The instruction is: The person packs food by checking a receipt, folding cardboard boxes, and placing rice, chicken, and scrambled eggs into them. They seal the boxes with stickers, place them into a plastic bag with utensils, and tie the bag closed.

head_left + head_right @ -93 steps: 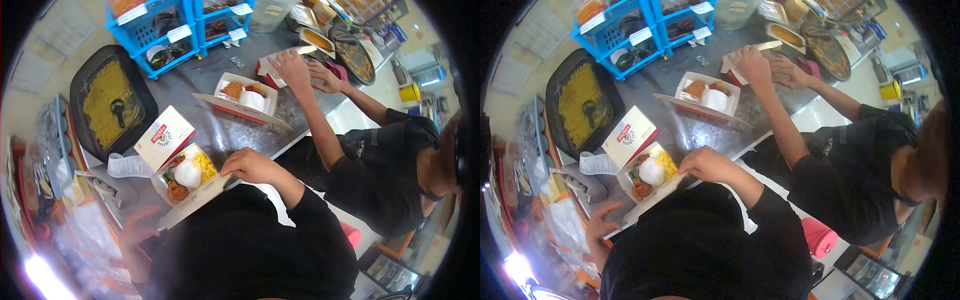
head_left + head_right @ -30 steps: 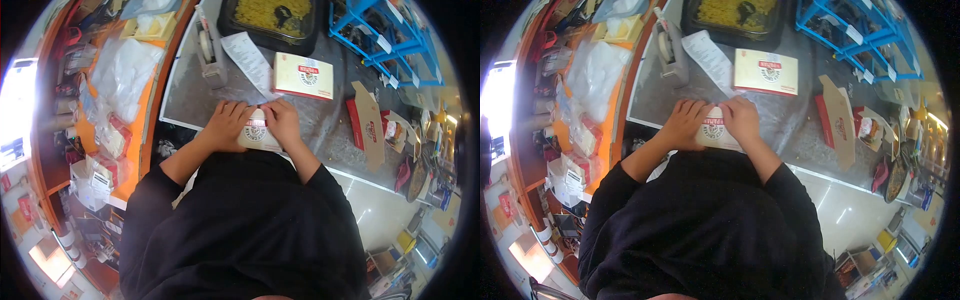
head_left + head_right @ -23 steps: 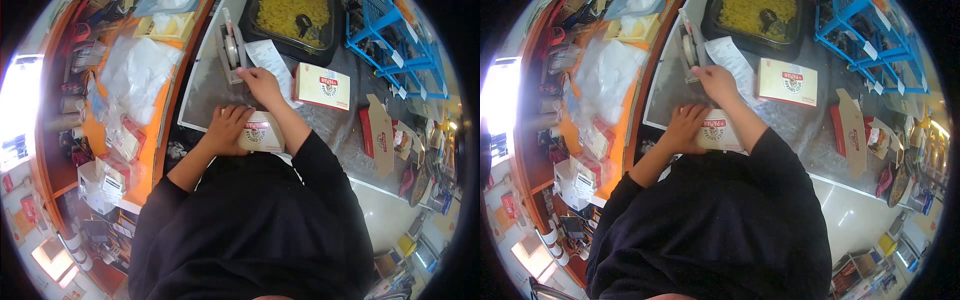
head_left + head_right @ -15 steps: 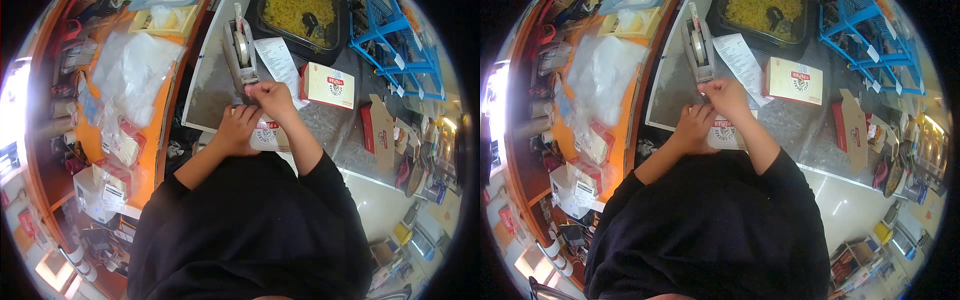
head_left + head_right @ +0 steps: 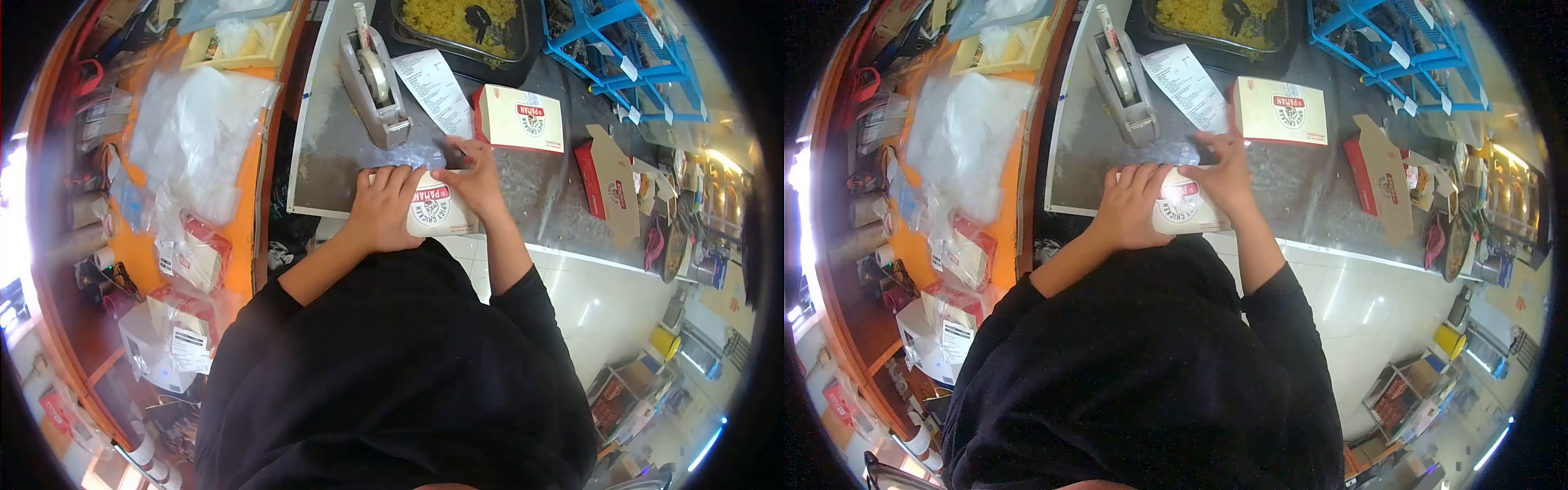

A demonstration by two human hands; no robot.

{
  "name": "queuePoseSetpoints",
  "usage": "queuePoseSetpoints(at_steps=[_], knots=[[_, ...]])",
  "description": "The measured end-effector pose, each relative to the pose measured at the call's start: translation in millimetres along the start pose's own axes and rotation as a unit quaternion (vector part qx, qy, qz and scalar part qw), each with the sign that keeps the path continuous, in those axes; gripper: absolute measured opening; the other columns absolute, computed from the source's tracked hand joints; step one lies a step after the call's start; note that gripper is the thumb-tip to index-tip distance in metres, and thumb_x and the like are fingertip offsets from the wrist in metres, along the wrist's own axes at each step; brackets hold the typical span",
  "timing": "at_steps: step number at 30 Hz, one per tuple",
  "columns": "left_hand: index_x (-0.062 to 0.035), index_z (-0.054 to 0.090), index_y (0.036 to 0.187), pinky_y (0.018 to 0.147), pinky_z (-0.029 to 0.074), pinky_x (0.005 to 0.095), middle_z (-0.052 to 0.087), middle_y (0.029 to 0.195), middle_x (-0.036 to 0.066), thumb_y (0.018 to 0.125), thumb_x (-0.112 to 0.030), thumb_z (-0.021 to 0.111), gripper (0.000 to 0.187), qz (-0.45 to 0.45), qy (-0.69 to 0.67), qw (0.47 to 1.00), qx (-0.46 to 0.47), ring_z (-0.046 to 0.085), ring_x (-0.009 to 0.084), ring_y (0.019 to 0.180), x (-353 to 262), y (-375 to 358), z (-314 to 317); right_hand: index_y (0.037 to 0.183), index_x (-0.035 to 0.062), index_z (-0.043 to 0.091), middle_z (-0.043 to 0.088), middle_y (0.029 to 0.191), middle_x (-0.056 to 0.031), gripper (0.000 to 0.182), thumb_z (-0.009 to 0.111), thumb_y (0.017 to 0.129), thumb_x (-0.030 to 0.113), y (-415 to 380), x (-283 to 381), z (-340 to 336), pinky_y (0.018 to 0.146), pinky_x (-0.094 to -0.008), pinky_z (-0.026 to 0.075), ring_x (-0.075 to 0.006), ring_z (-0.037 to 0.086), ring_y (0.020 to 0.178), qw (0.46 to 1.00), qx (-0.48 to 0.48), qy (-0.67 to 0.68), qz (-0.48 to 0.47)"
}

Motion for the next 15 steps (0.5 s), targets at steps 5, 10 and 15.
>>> queuePoseSetpoints(at_steps=[5, 10, 15], knots=[[-0.0056, 0.042, 0.135, 0.095, 0.031, 0.0481, 0.049, 0.125, 0.012, 0.048, -0.041, 0.083, 0.103, -0.016, 0.013, 0.999, 0.044, 0.045, 0.029, 0.116, -1, -1, 2, 0.101, 0.0192, 0.071, 0.053, 0.122, -0.0042, 0.029, 0.067, 0.081, 0.04, -15, 1, 9, 0.088, -0.0551, 0.034, -0.0281, 0.047, 0.113, 0.952, 0.095, -0.289, -0.042], [-0.0084, 0.044, 0.136, 0.107, 0.021, 0.0601, 0.045, 0.131, 0.013, 0.052, -0.041, 0.083, 0.098, -0.025, 0.063, 0.997, 0.043, 0.04, 0.0303, 0.125, -1, 5, 0, 0.121, 0.0138, 0.059, 0.057, 0.122, -0.0103, 0.042, 0.066, 0.084, 0.033, -31, 14, -99, 0.093, -0.054, 0.035, -0.033, 0.048, 0.117, 0.901, -0.225, -0.359, -0.097], [-0.0103, 0.043, 0.139, 0.109, 0.014, 0.0641, 0.039, 0.141, 0.014, 0.064, -0.032, 0.081, 0.087, 0.047, 0.092, 0.995, 0.011, 0.033, 0.0351, 0.133, -41, 23, -6, 0.121, 0.0135, 0.058, 0.06, 0.12, -0.0147, 0.048, 0.073, 0.077, 0.024, -77, -6, -274, 0.09, -0.0509, 0.042, -0.0372, 0.055, 0.11, 0.689, -0.529, -0.496, 0.015]])
Point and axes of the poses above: each hand's wrist, its own y-axis towards the middle knuckle, its own z-axis out of the palm, x = y × z, the point moved 6 cm from there along y, towards the middle knuckle
